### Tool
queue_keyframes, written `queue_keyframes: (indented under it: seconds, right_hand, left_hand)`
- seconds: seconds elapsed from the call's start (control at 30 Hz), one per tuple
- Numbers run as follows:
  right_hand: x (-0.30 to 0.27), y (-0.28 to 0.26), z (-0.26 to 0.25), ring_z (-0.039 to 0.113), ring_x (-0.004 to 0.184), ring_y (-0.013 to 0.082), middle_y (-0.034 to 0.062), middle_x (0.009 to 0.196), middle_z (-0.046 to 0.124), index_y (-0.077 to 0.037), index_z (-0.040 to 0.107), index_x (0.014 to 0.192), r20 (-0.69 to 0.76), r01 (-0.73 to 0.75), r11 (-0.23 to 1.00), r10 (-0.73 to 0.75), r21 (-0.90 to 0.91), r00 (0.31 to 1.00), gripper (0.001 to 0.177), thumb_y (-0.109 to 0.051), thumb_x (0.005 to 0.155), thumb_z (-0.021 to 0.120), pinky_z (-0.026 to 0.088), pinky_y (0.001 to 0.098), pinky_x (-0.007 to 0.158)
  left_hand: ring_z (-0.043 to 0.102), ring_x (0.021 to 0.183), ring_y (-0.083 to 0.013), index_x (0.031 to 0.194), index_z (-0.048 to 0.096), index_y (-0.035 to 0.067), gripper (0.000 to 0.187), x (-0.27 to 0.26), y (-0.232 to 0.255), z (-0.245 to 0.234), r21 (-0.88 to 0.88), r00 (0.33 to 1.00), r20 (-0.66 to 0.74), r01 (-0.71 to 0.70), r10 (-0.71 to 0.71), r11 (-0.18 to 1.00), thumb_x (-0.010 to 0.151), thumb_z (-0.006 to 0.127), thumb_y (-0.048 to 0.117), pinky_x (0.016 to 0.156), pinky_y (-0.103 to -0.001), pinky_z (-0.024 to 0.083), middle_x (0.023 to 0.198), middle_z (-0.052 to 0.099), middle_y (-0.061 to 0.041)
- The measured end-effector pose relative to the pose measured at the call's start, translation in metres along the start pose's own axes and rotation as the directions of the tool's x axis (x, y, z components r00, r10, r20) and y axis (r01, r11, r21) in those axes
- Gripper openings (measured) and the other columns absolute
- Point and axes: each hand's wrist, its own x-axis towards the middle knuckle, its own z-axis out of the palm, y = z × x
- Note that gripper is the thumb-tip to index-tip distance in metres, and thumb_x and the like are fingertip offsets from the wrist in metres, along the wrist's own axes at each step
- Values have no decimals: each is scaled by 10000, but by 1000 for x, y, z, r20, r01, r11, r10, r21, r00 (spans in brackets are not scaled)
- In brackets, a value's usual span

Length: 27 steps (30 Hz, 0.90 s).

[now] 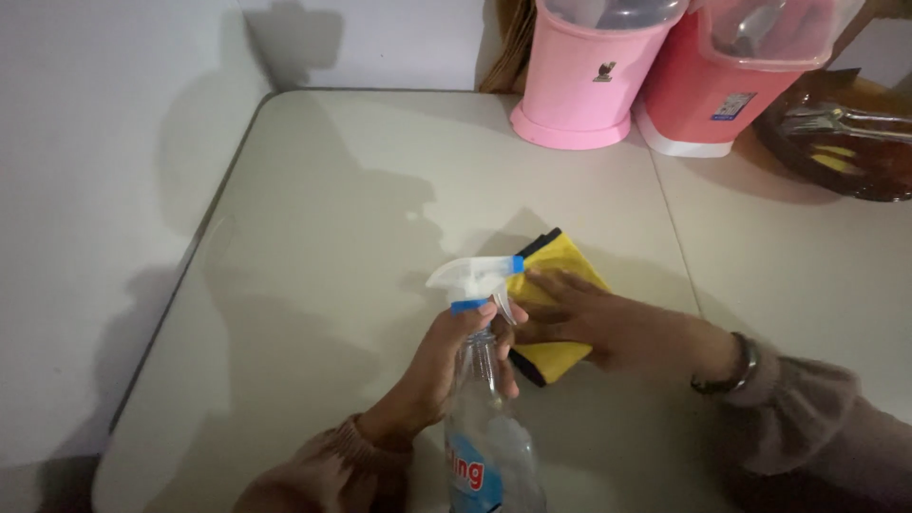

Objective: Wiping a white table surface using a yellow cloth while holding a spray bottle.

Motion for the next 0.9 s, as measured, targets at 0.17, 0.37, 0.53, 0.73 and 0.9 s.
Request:
queue_keyframes:
  seconds: [0.17,0.37,0.53,0.73,0.9]
  right_hand:
    - [-16,30,-2,127,1560,349,67,1656,308,-275,509,1478,-92,17,1000,-18,-10,996,772,-13,791,743,103,563,1217]
    - [9,31,11,196,1542,324,45,1645,349,-280,513,1475,-283,-171,974,124,-146,951,826,30,734,706,126,554,1234]
    - [12,20,21,131,1559,406,49,1592,401,-217,485,1461,-292,3,983,-57,-182,955,828,2,705,744,115,622,1213]
    - [-9,-4,-1,-45,1572,445,36,1737,115,-330,321,1610,209,-127,966,175,-225,962,1068,60,696,712,60,617,1141]
    - [-22,39,14,141,1547,406,45,1670,252,-287,444,1486,-127,-129,961,100,-244,987,836,33,752,683,128,595,1202]
  left_hand:
    - [686,568,-245,1178,623,-26,493,-2,4,-1,23,999,-42,14,-13,1000,976,554,419,542,-384,589,780,587,-69]
    - [689,569,-260,1189,615,-30,508,-2,4,-4,-2,1000,-5,-3,3,1000,985,558,432,543,-375,575,790,578,-64]
    - [691,578,-263,1188,614,-33,505,-3,4,-3,11,1000,2,-16,16,1000,989,558,428,557,-383,586,792,575,-71]
    - [680,568,-254,1176,615,-21,487,-3,5,-3,-20,999,-24,26,-27,999,980,555,421,565,-389,596,802,570,-73]
    - [690,572,-230,1175,621,-30,525,-4,6,-3,70,999,-25,-20,21,997,979,552,452,561,-352,587,790,581,-62]
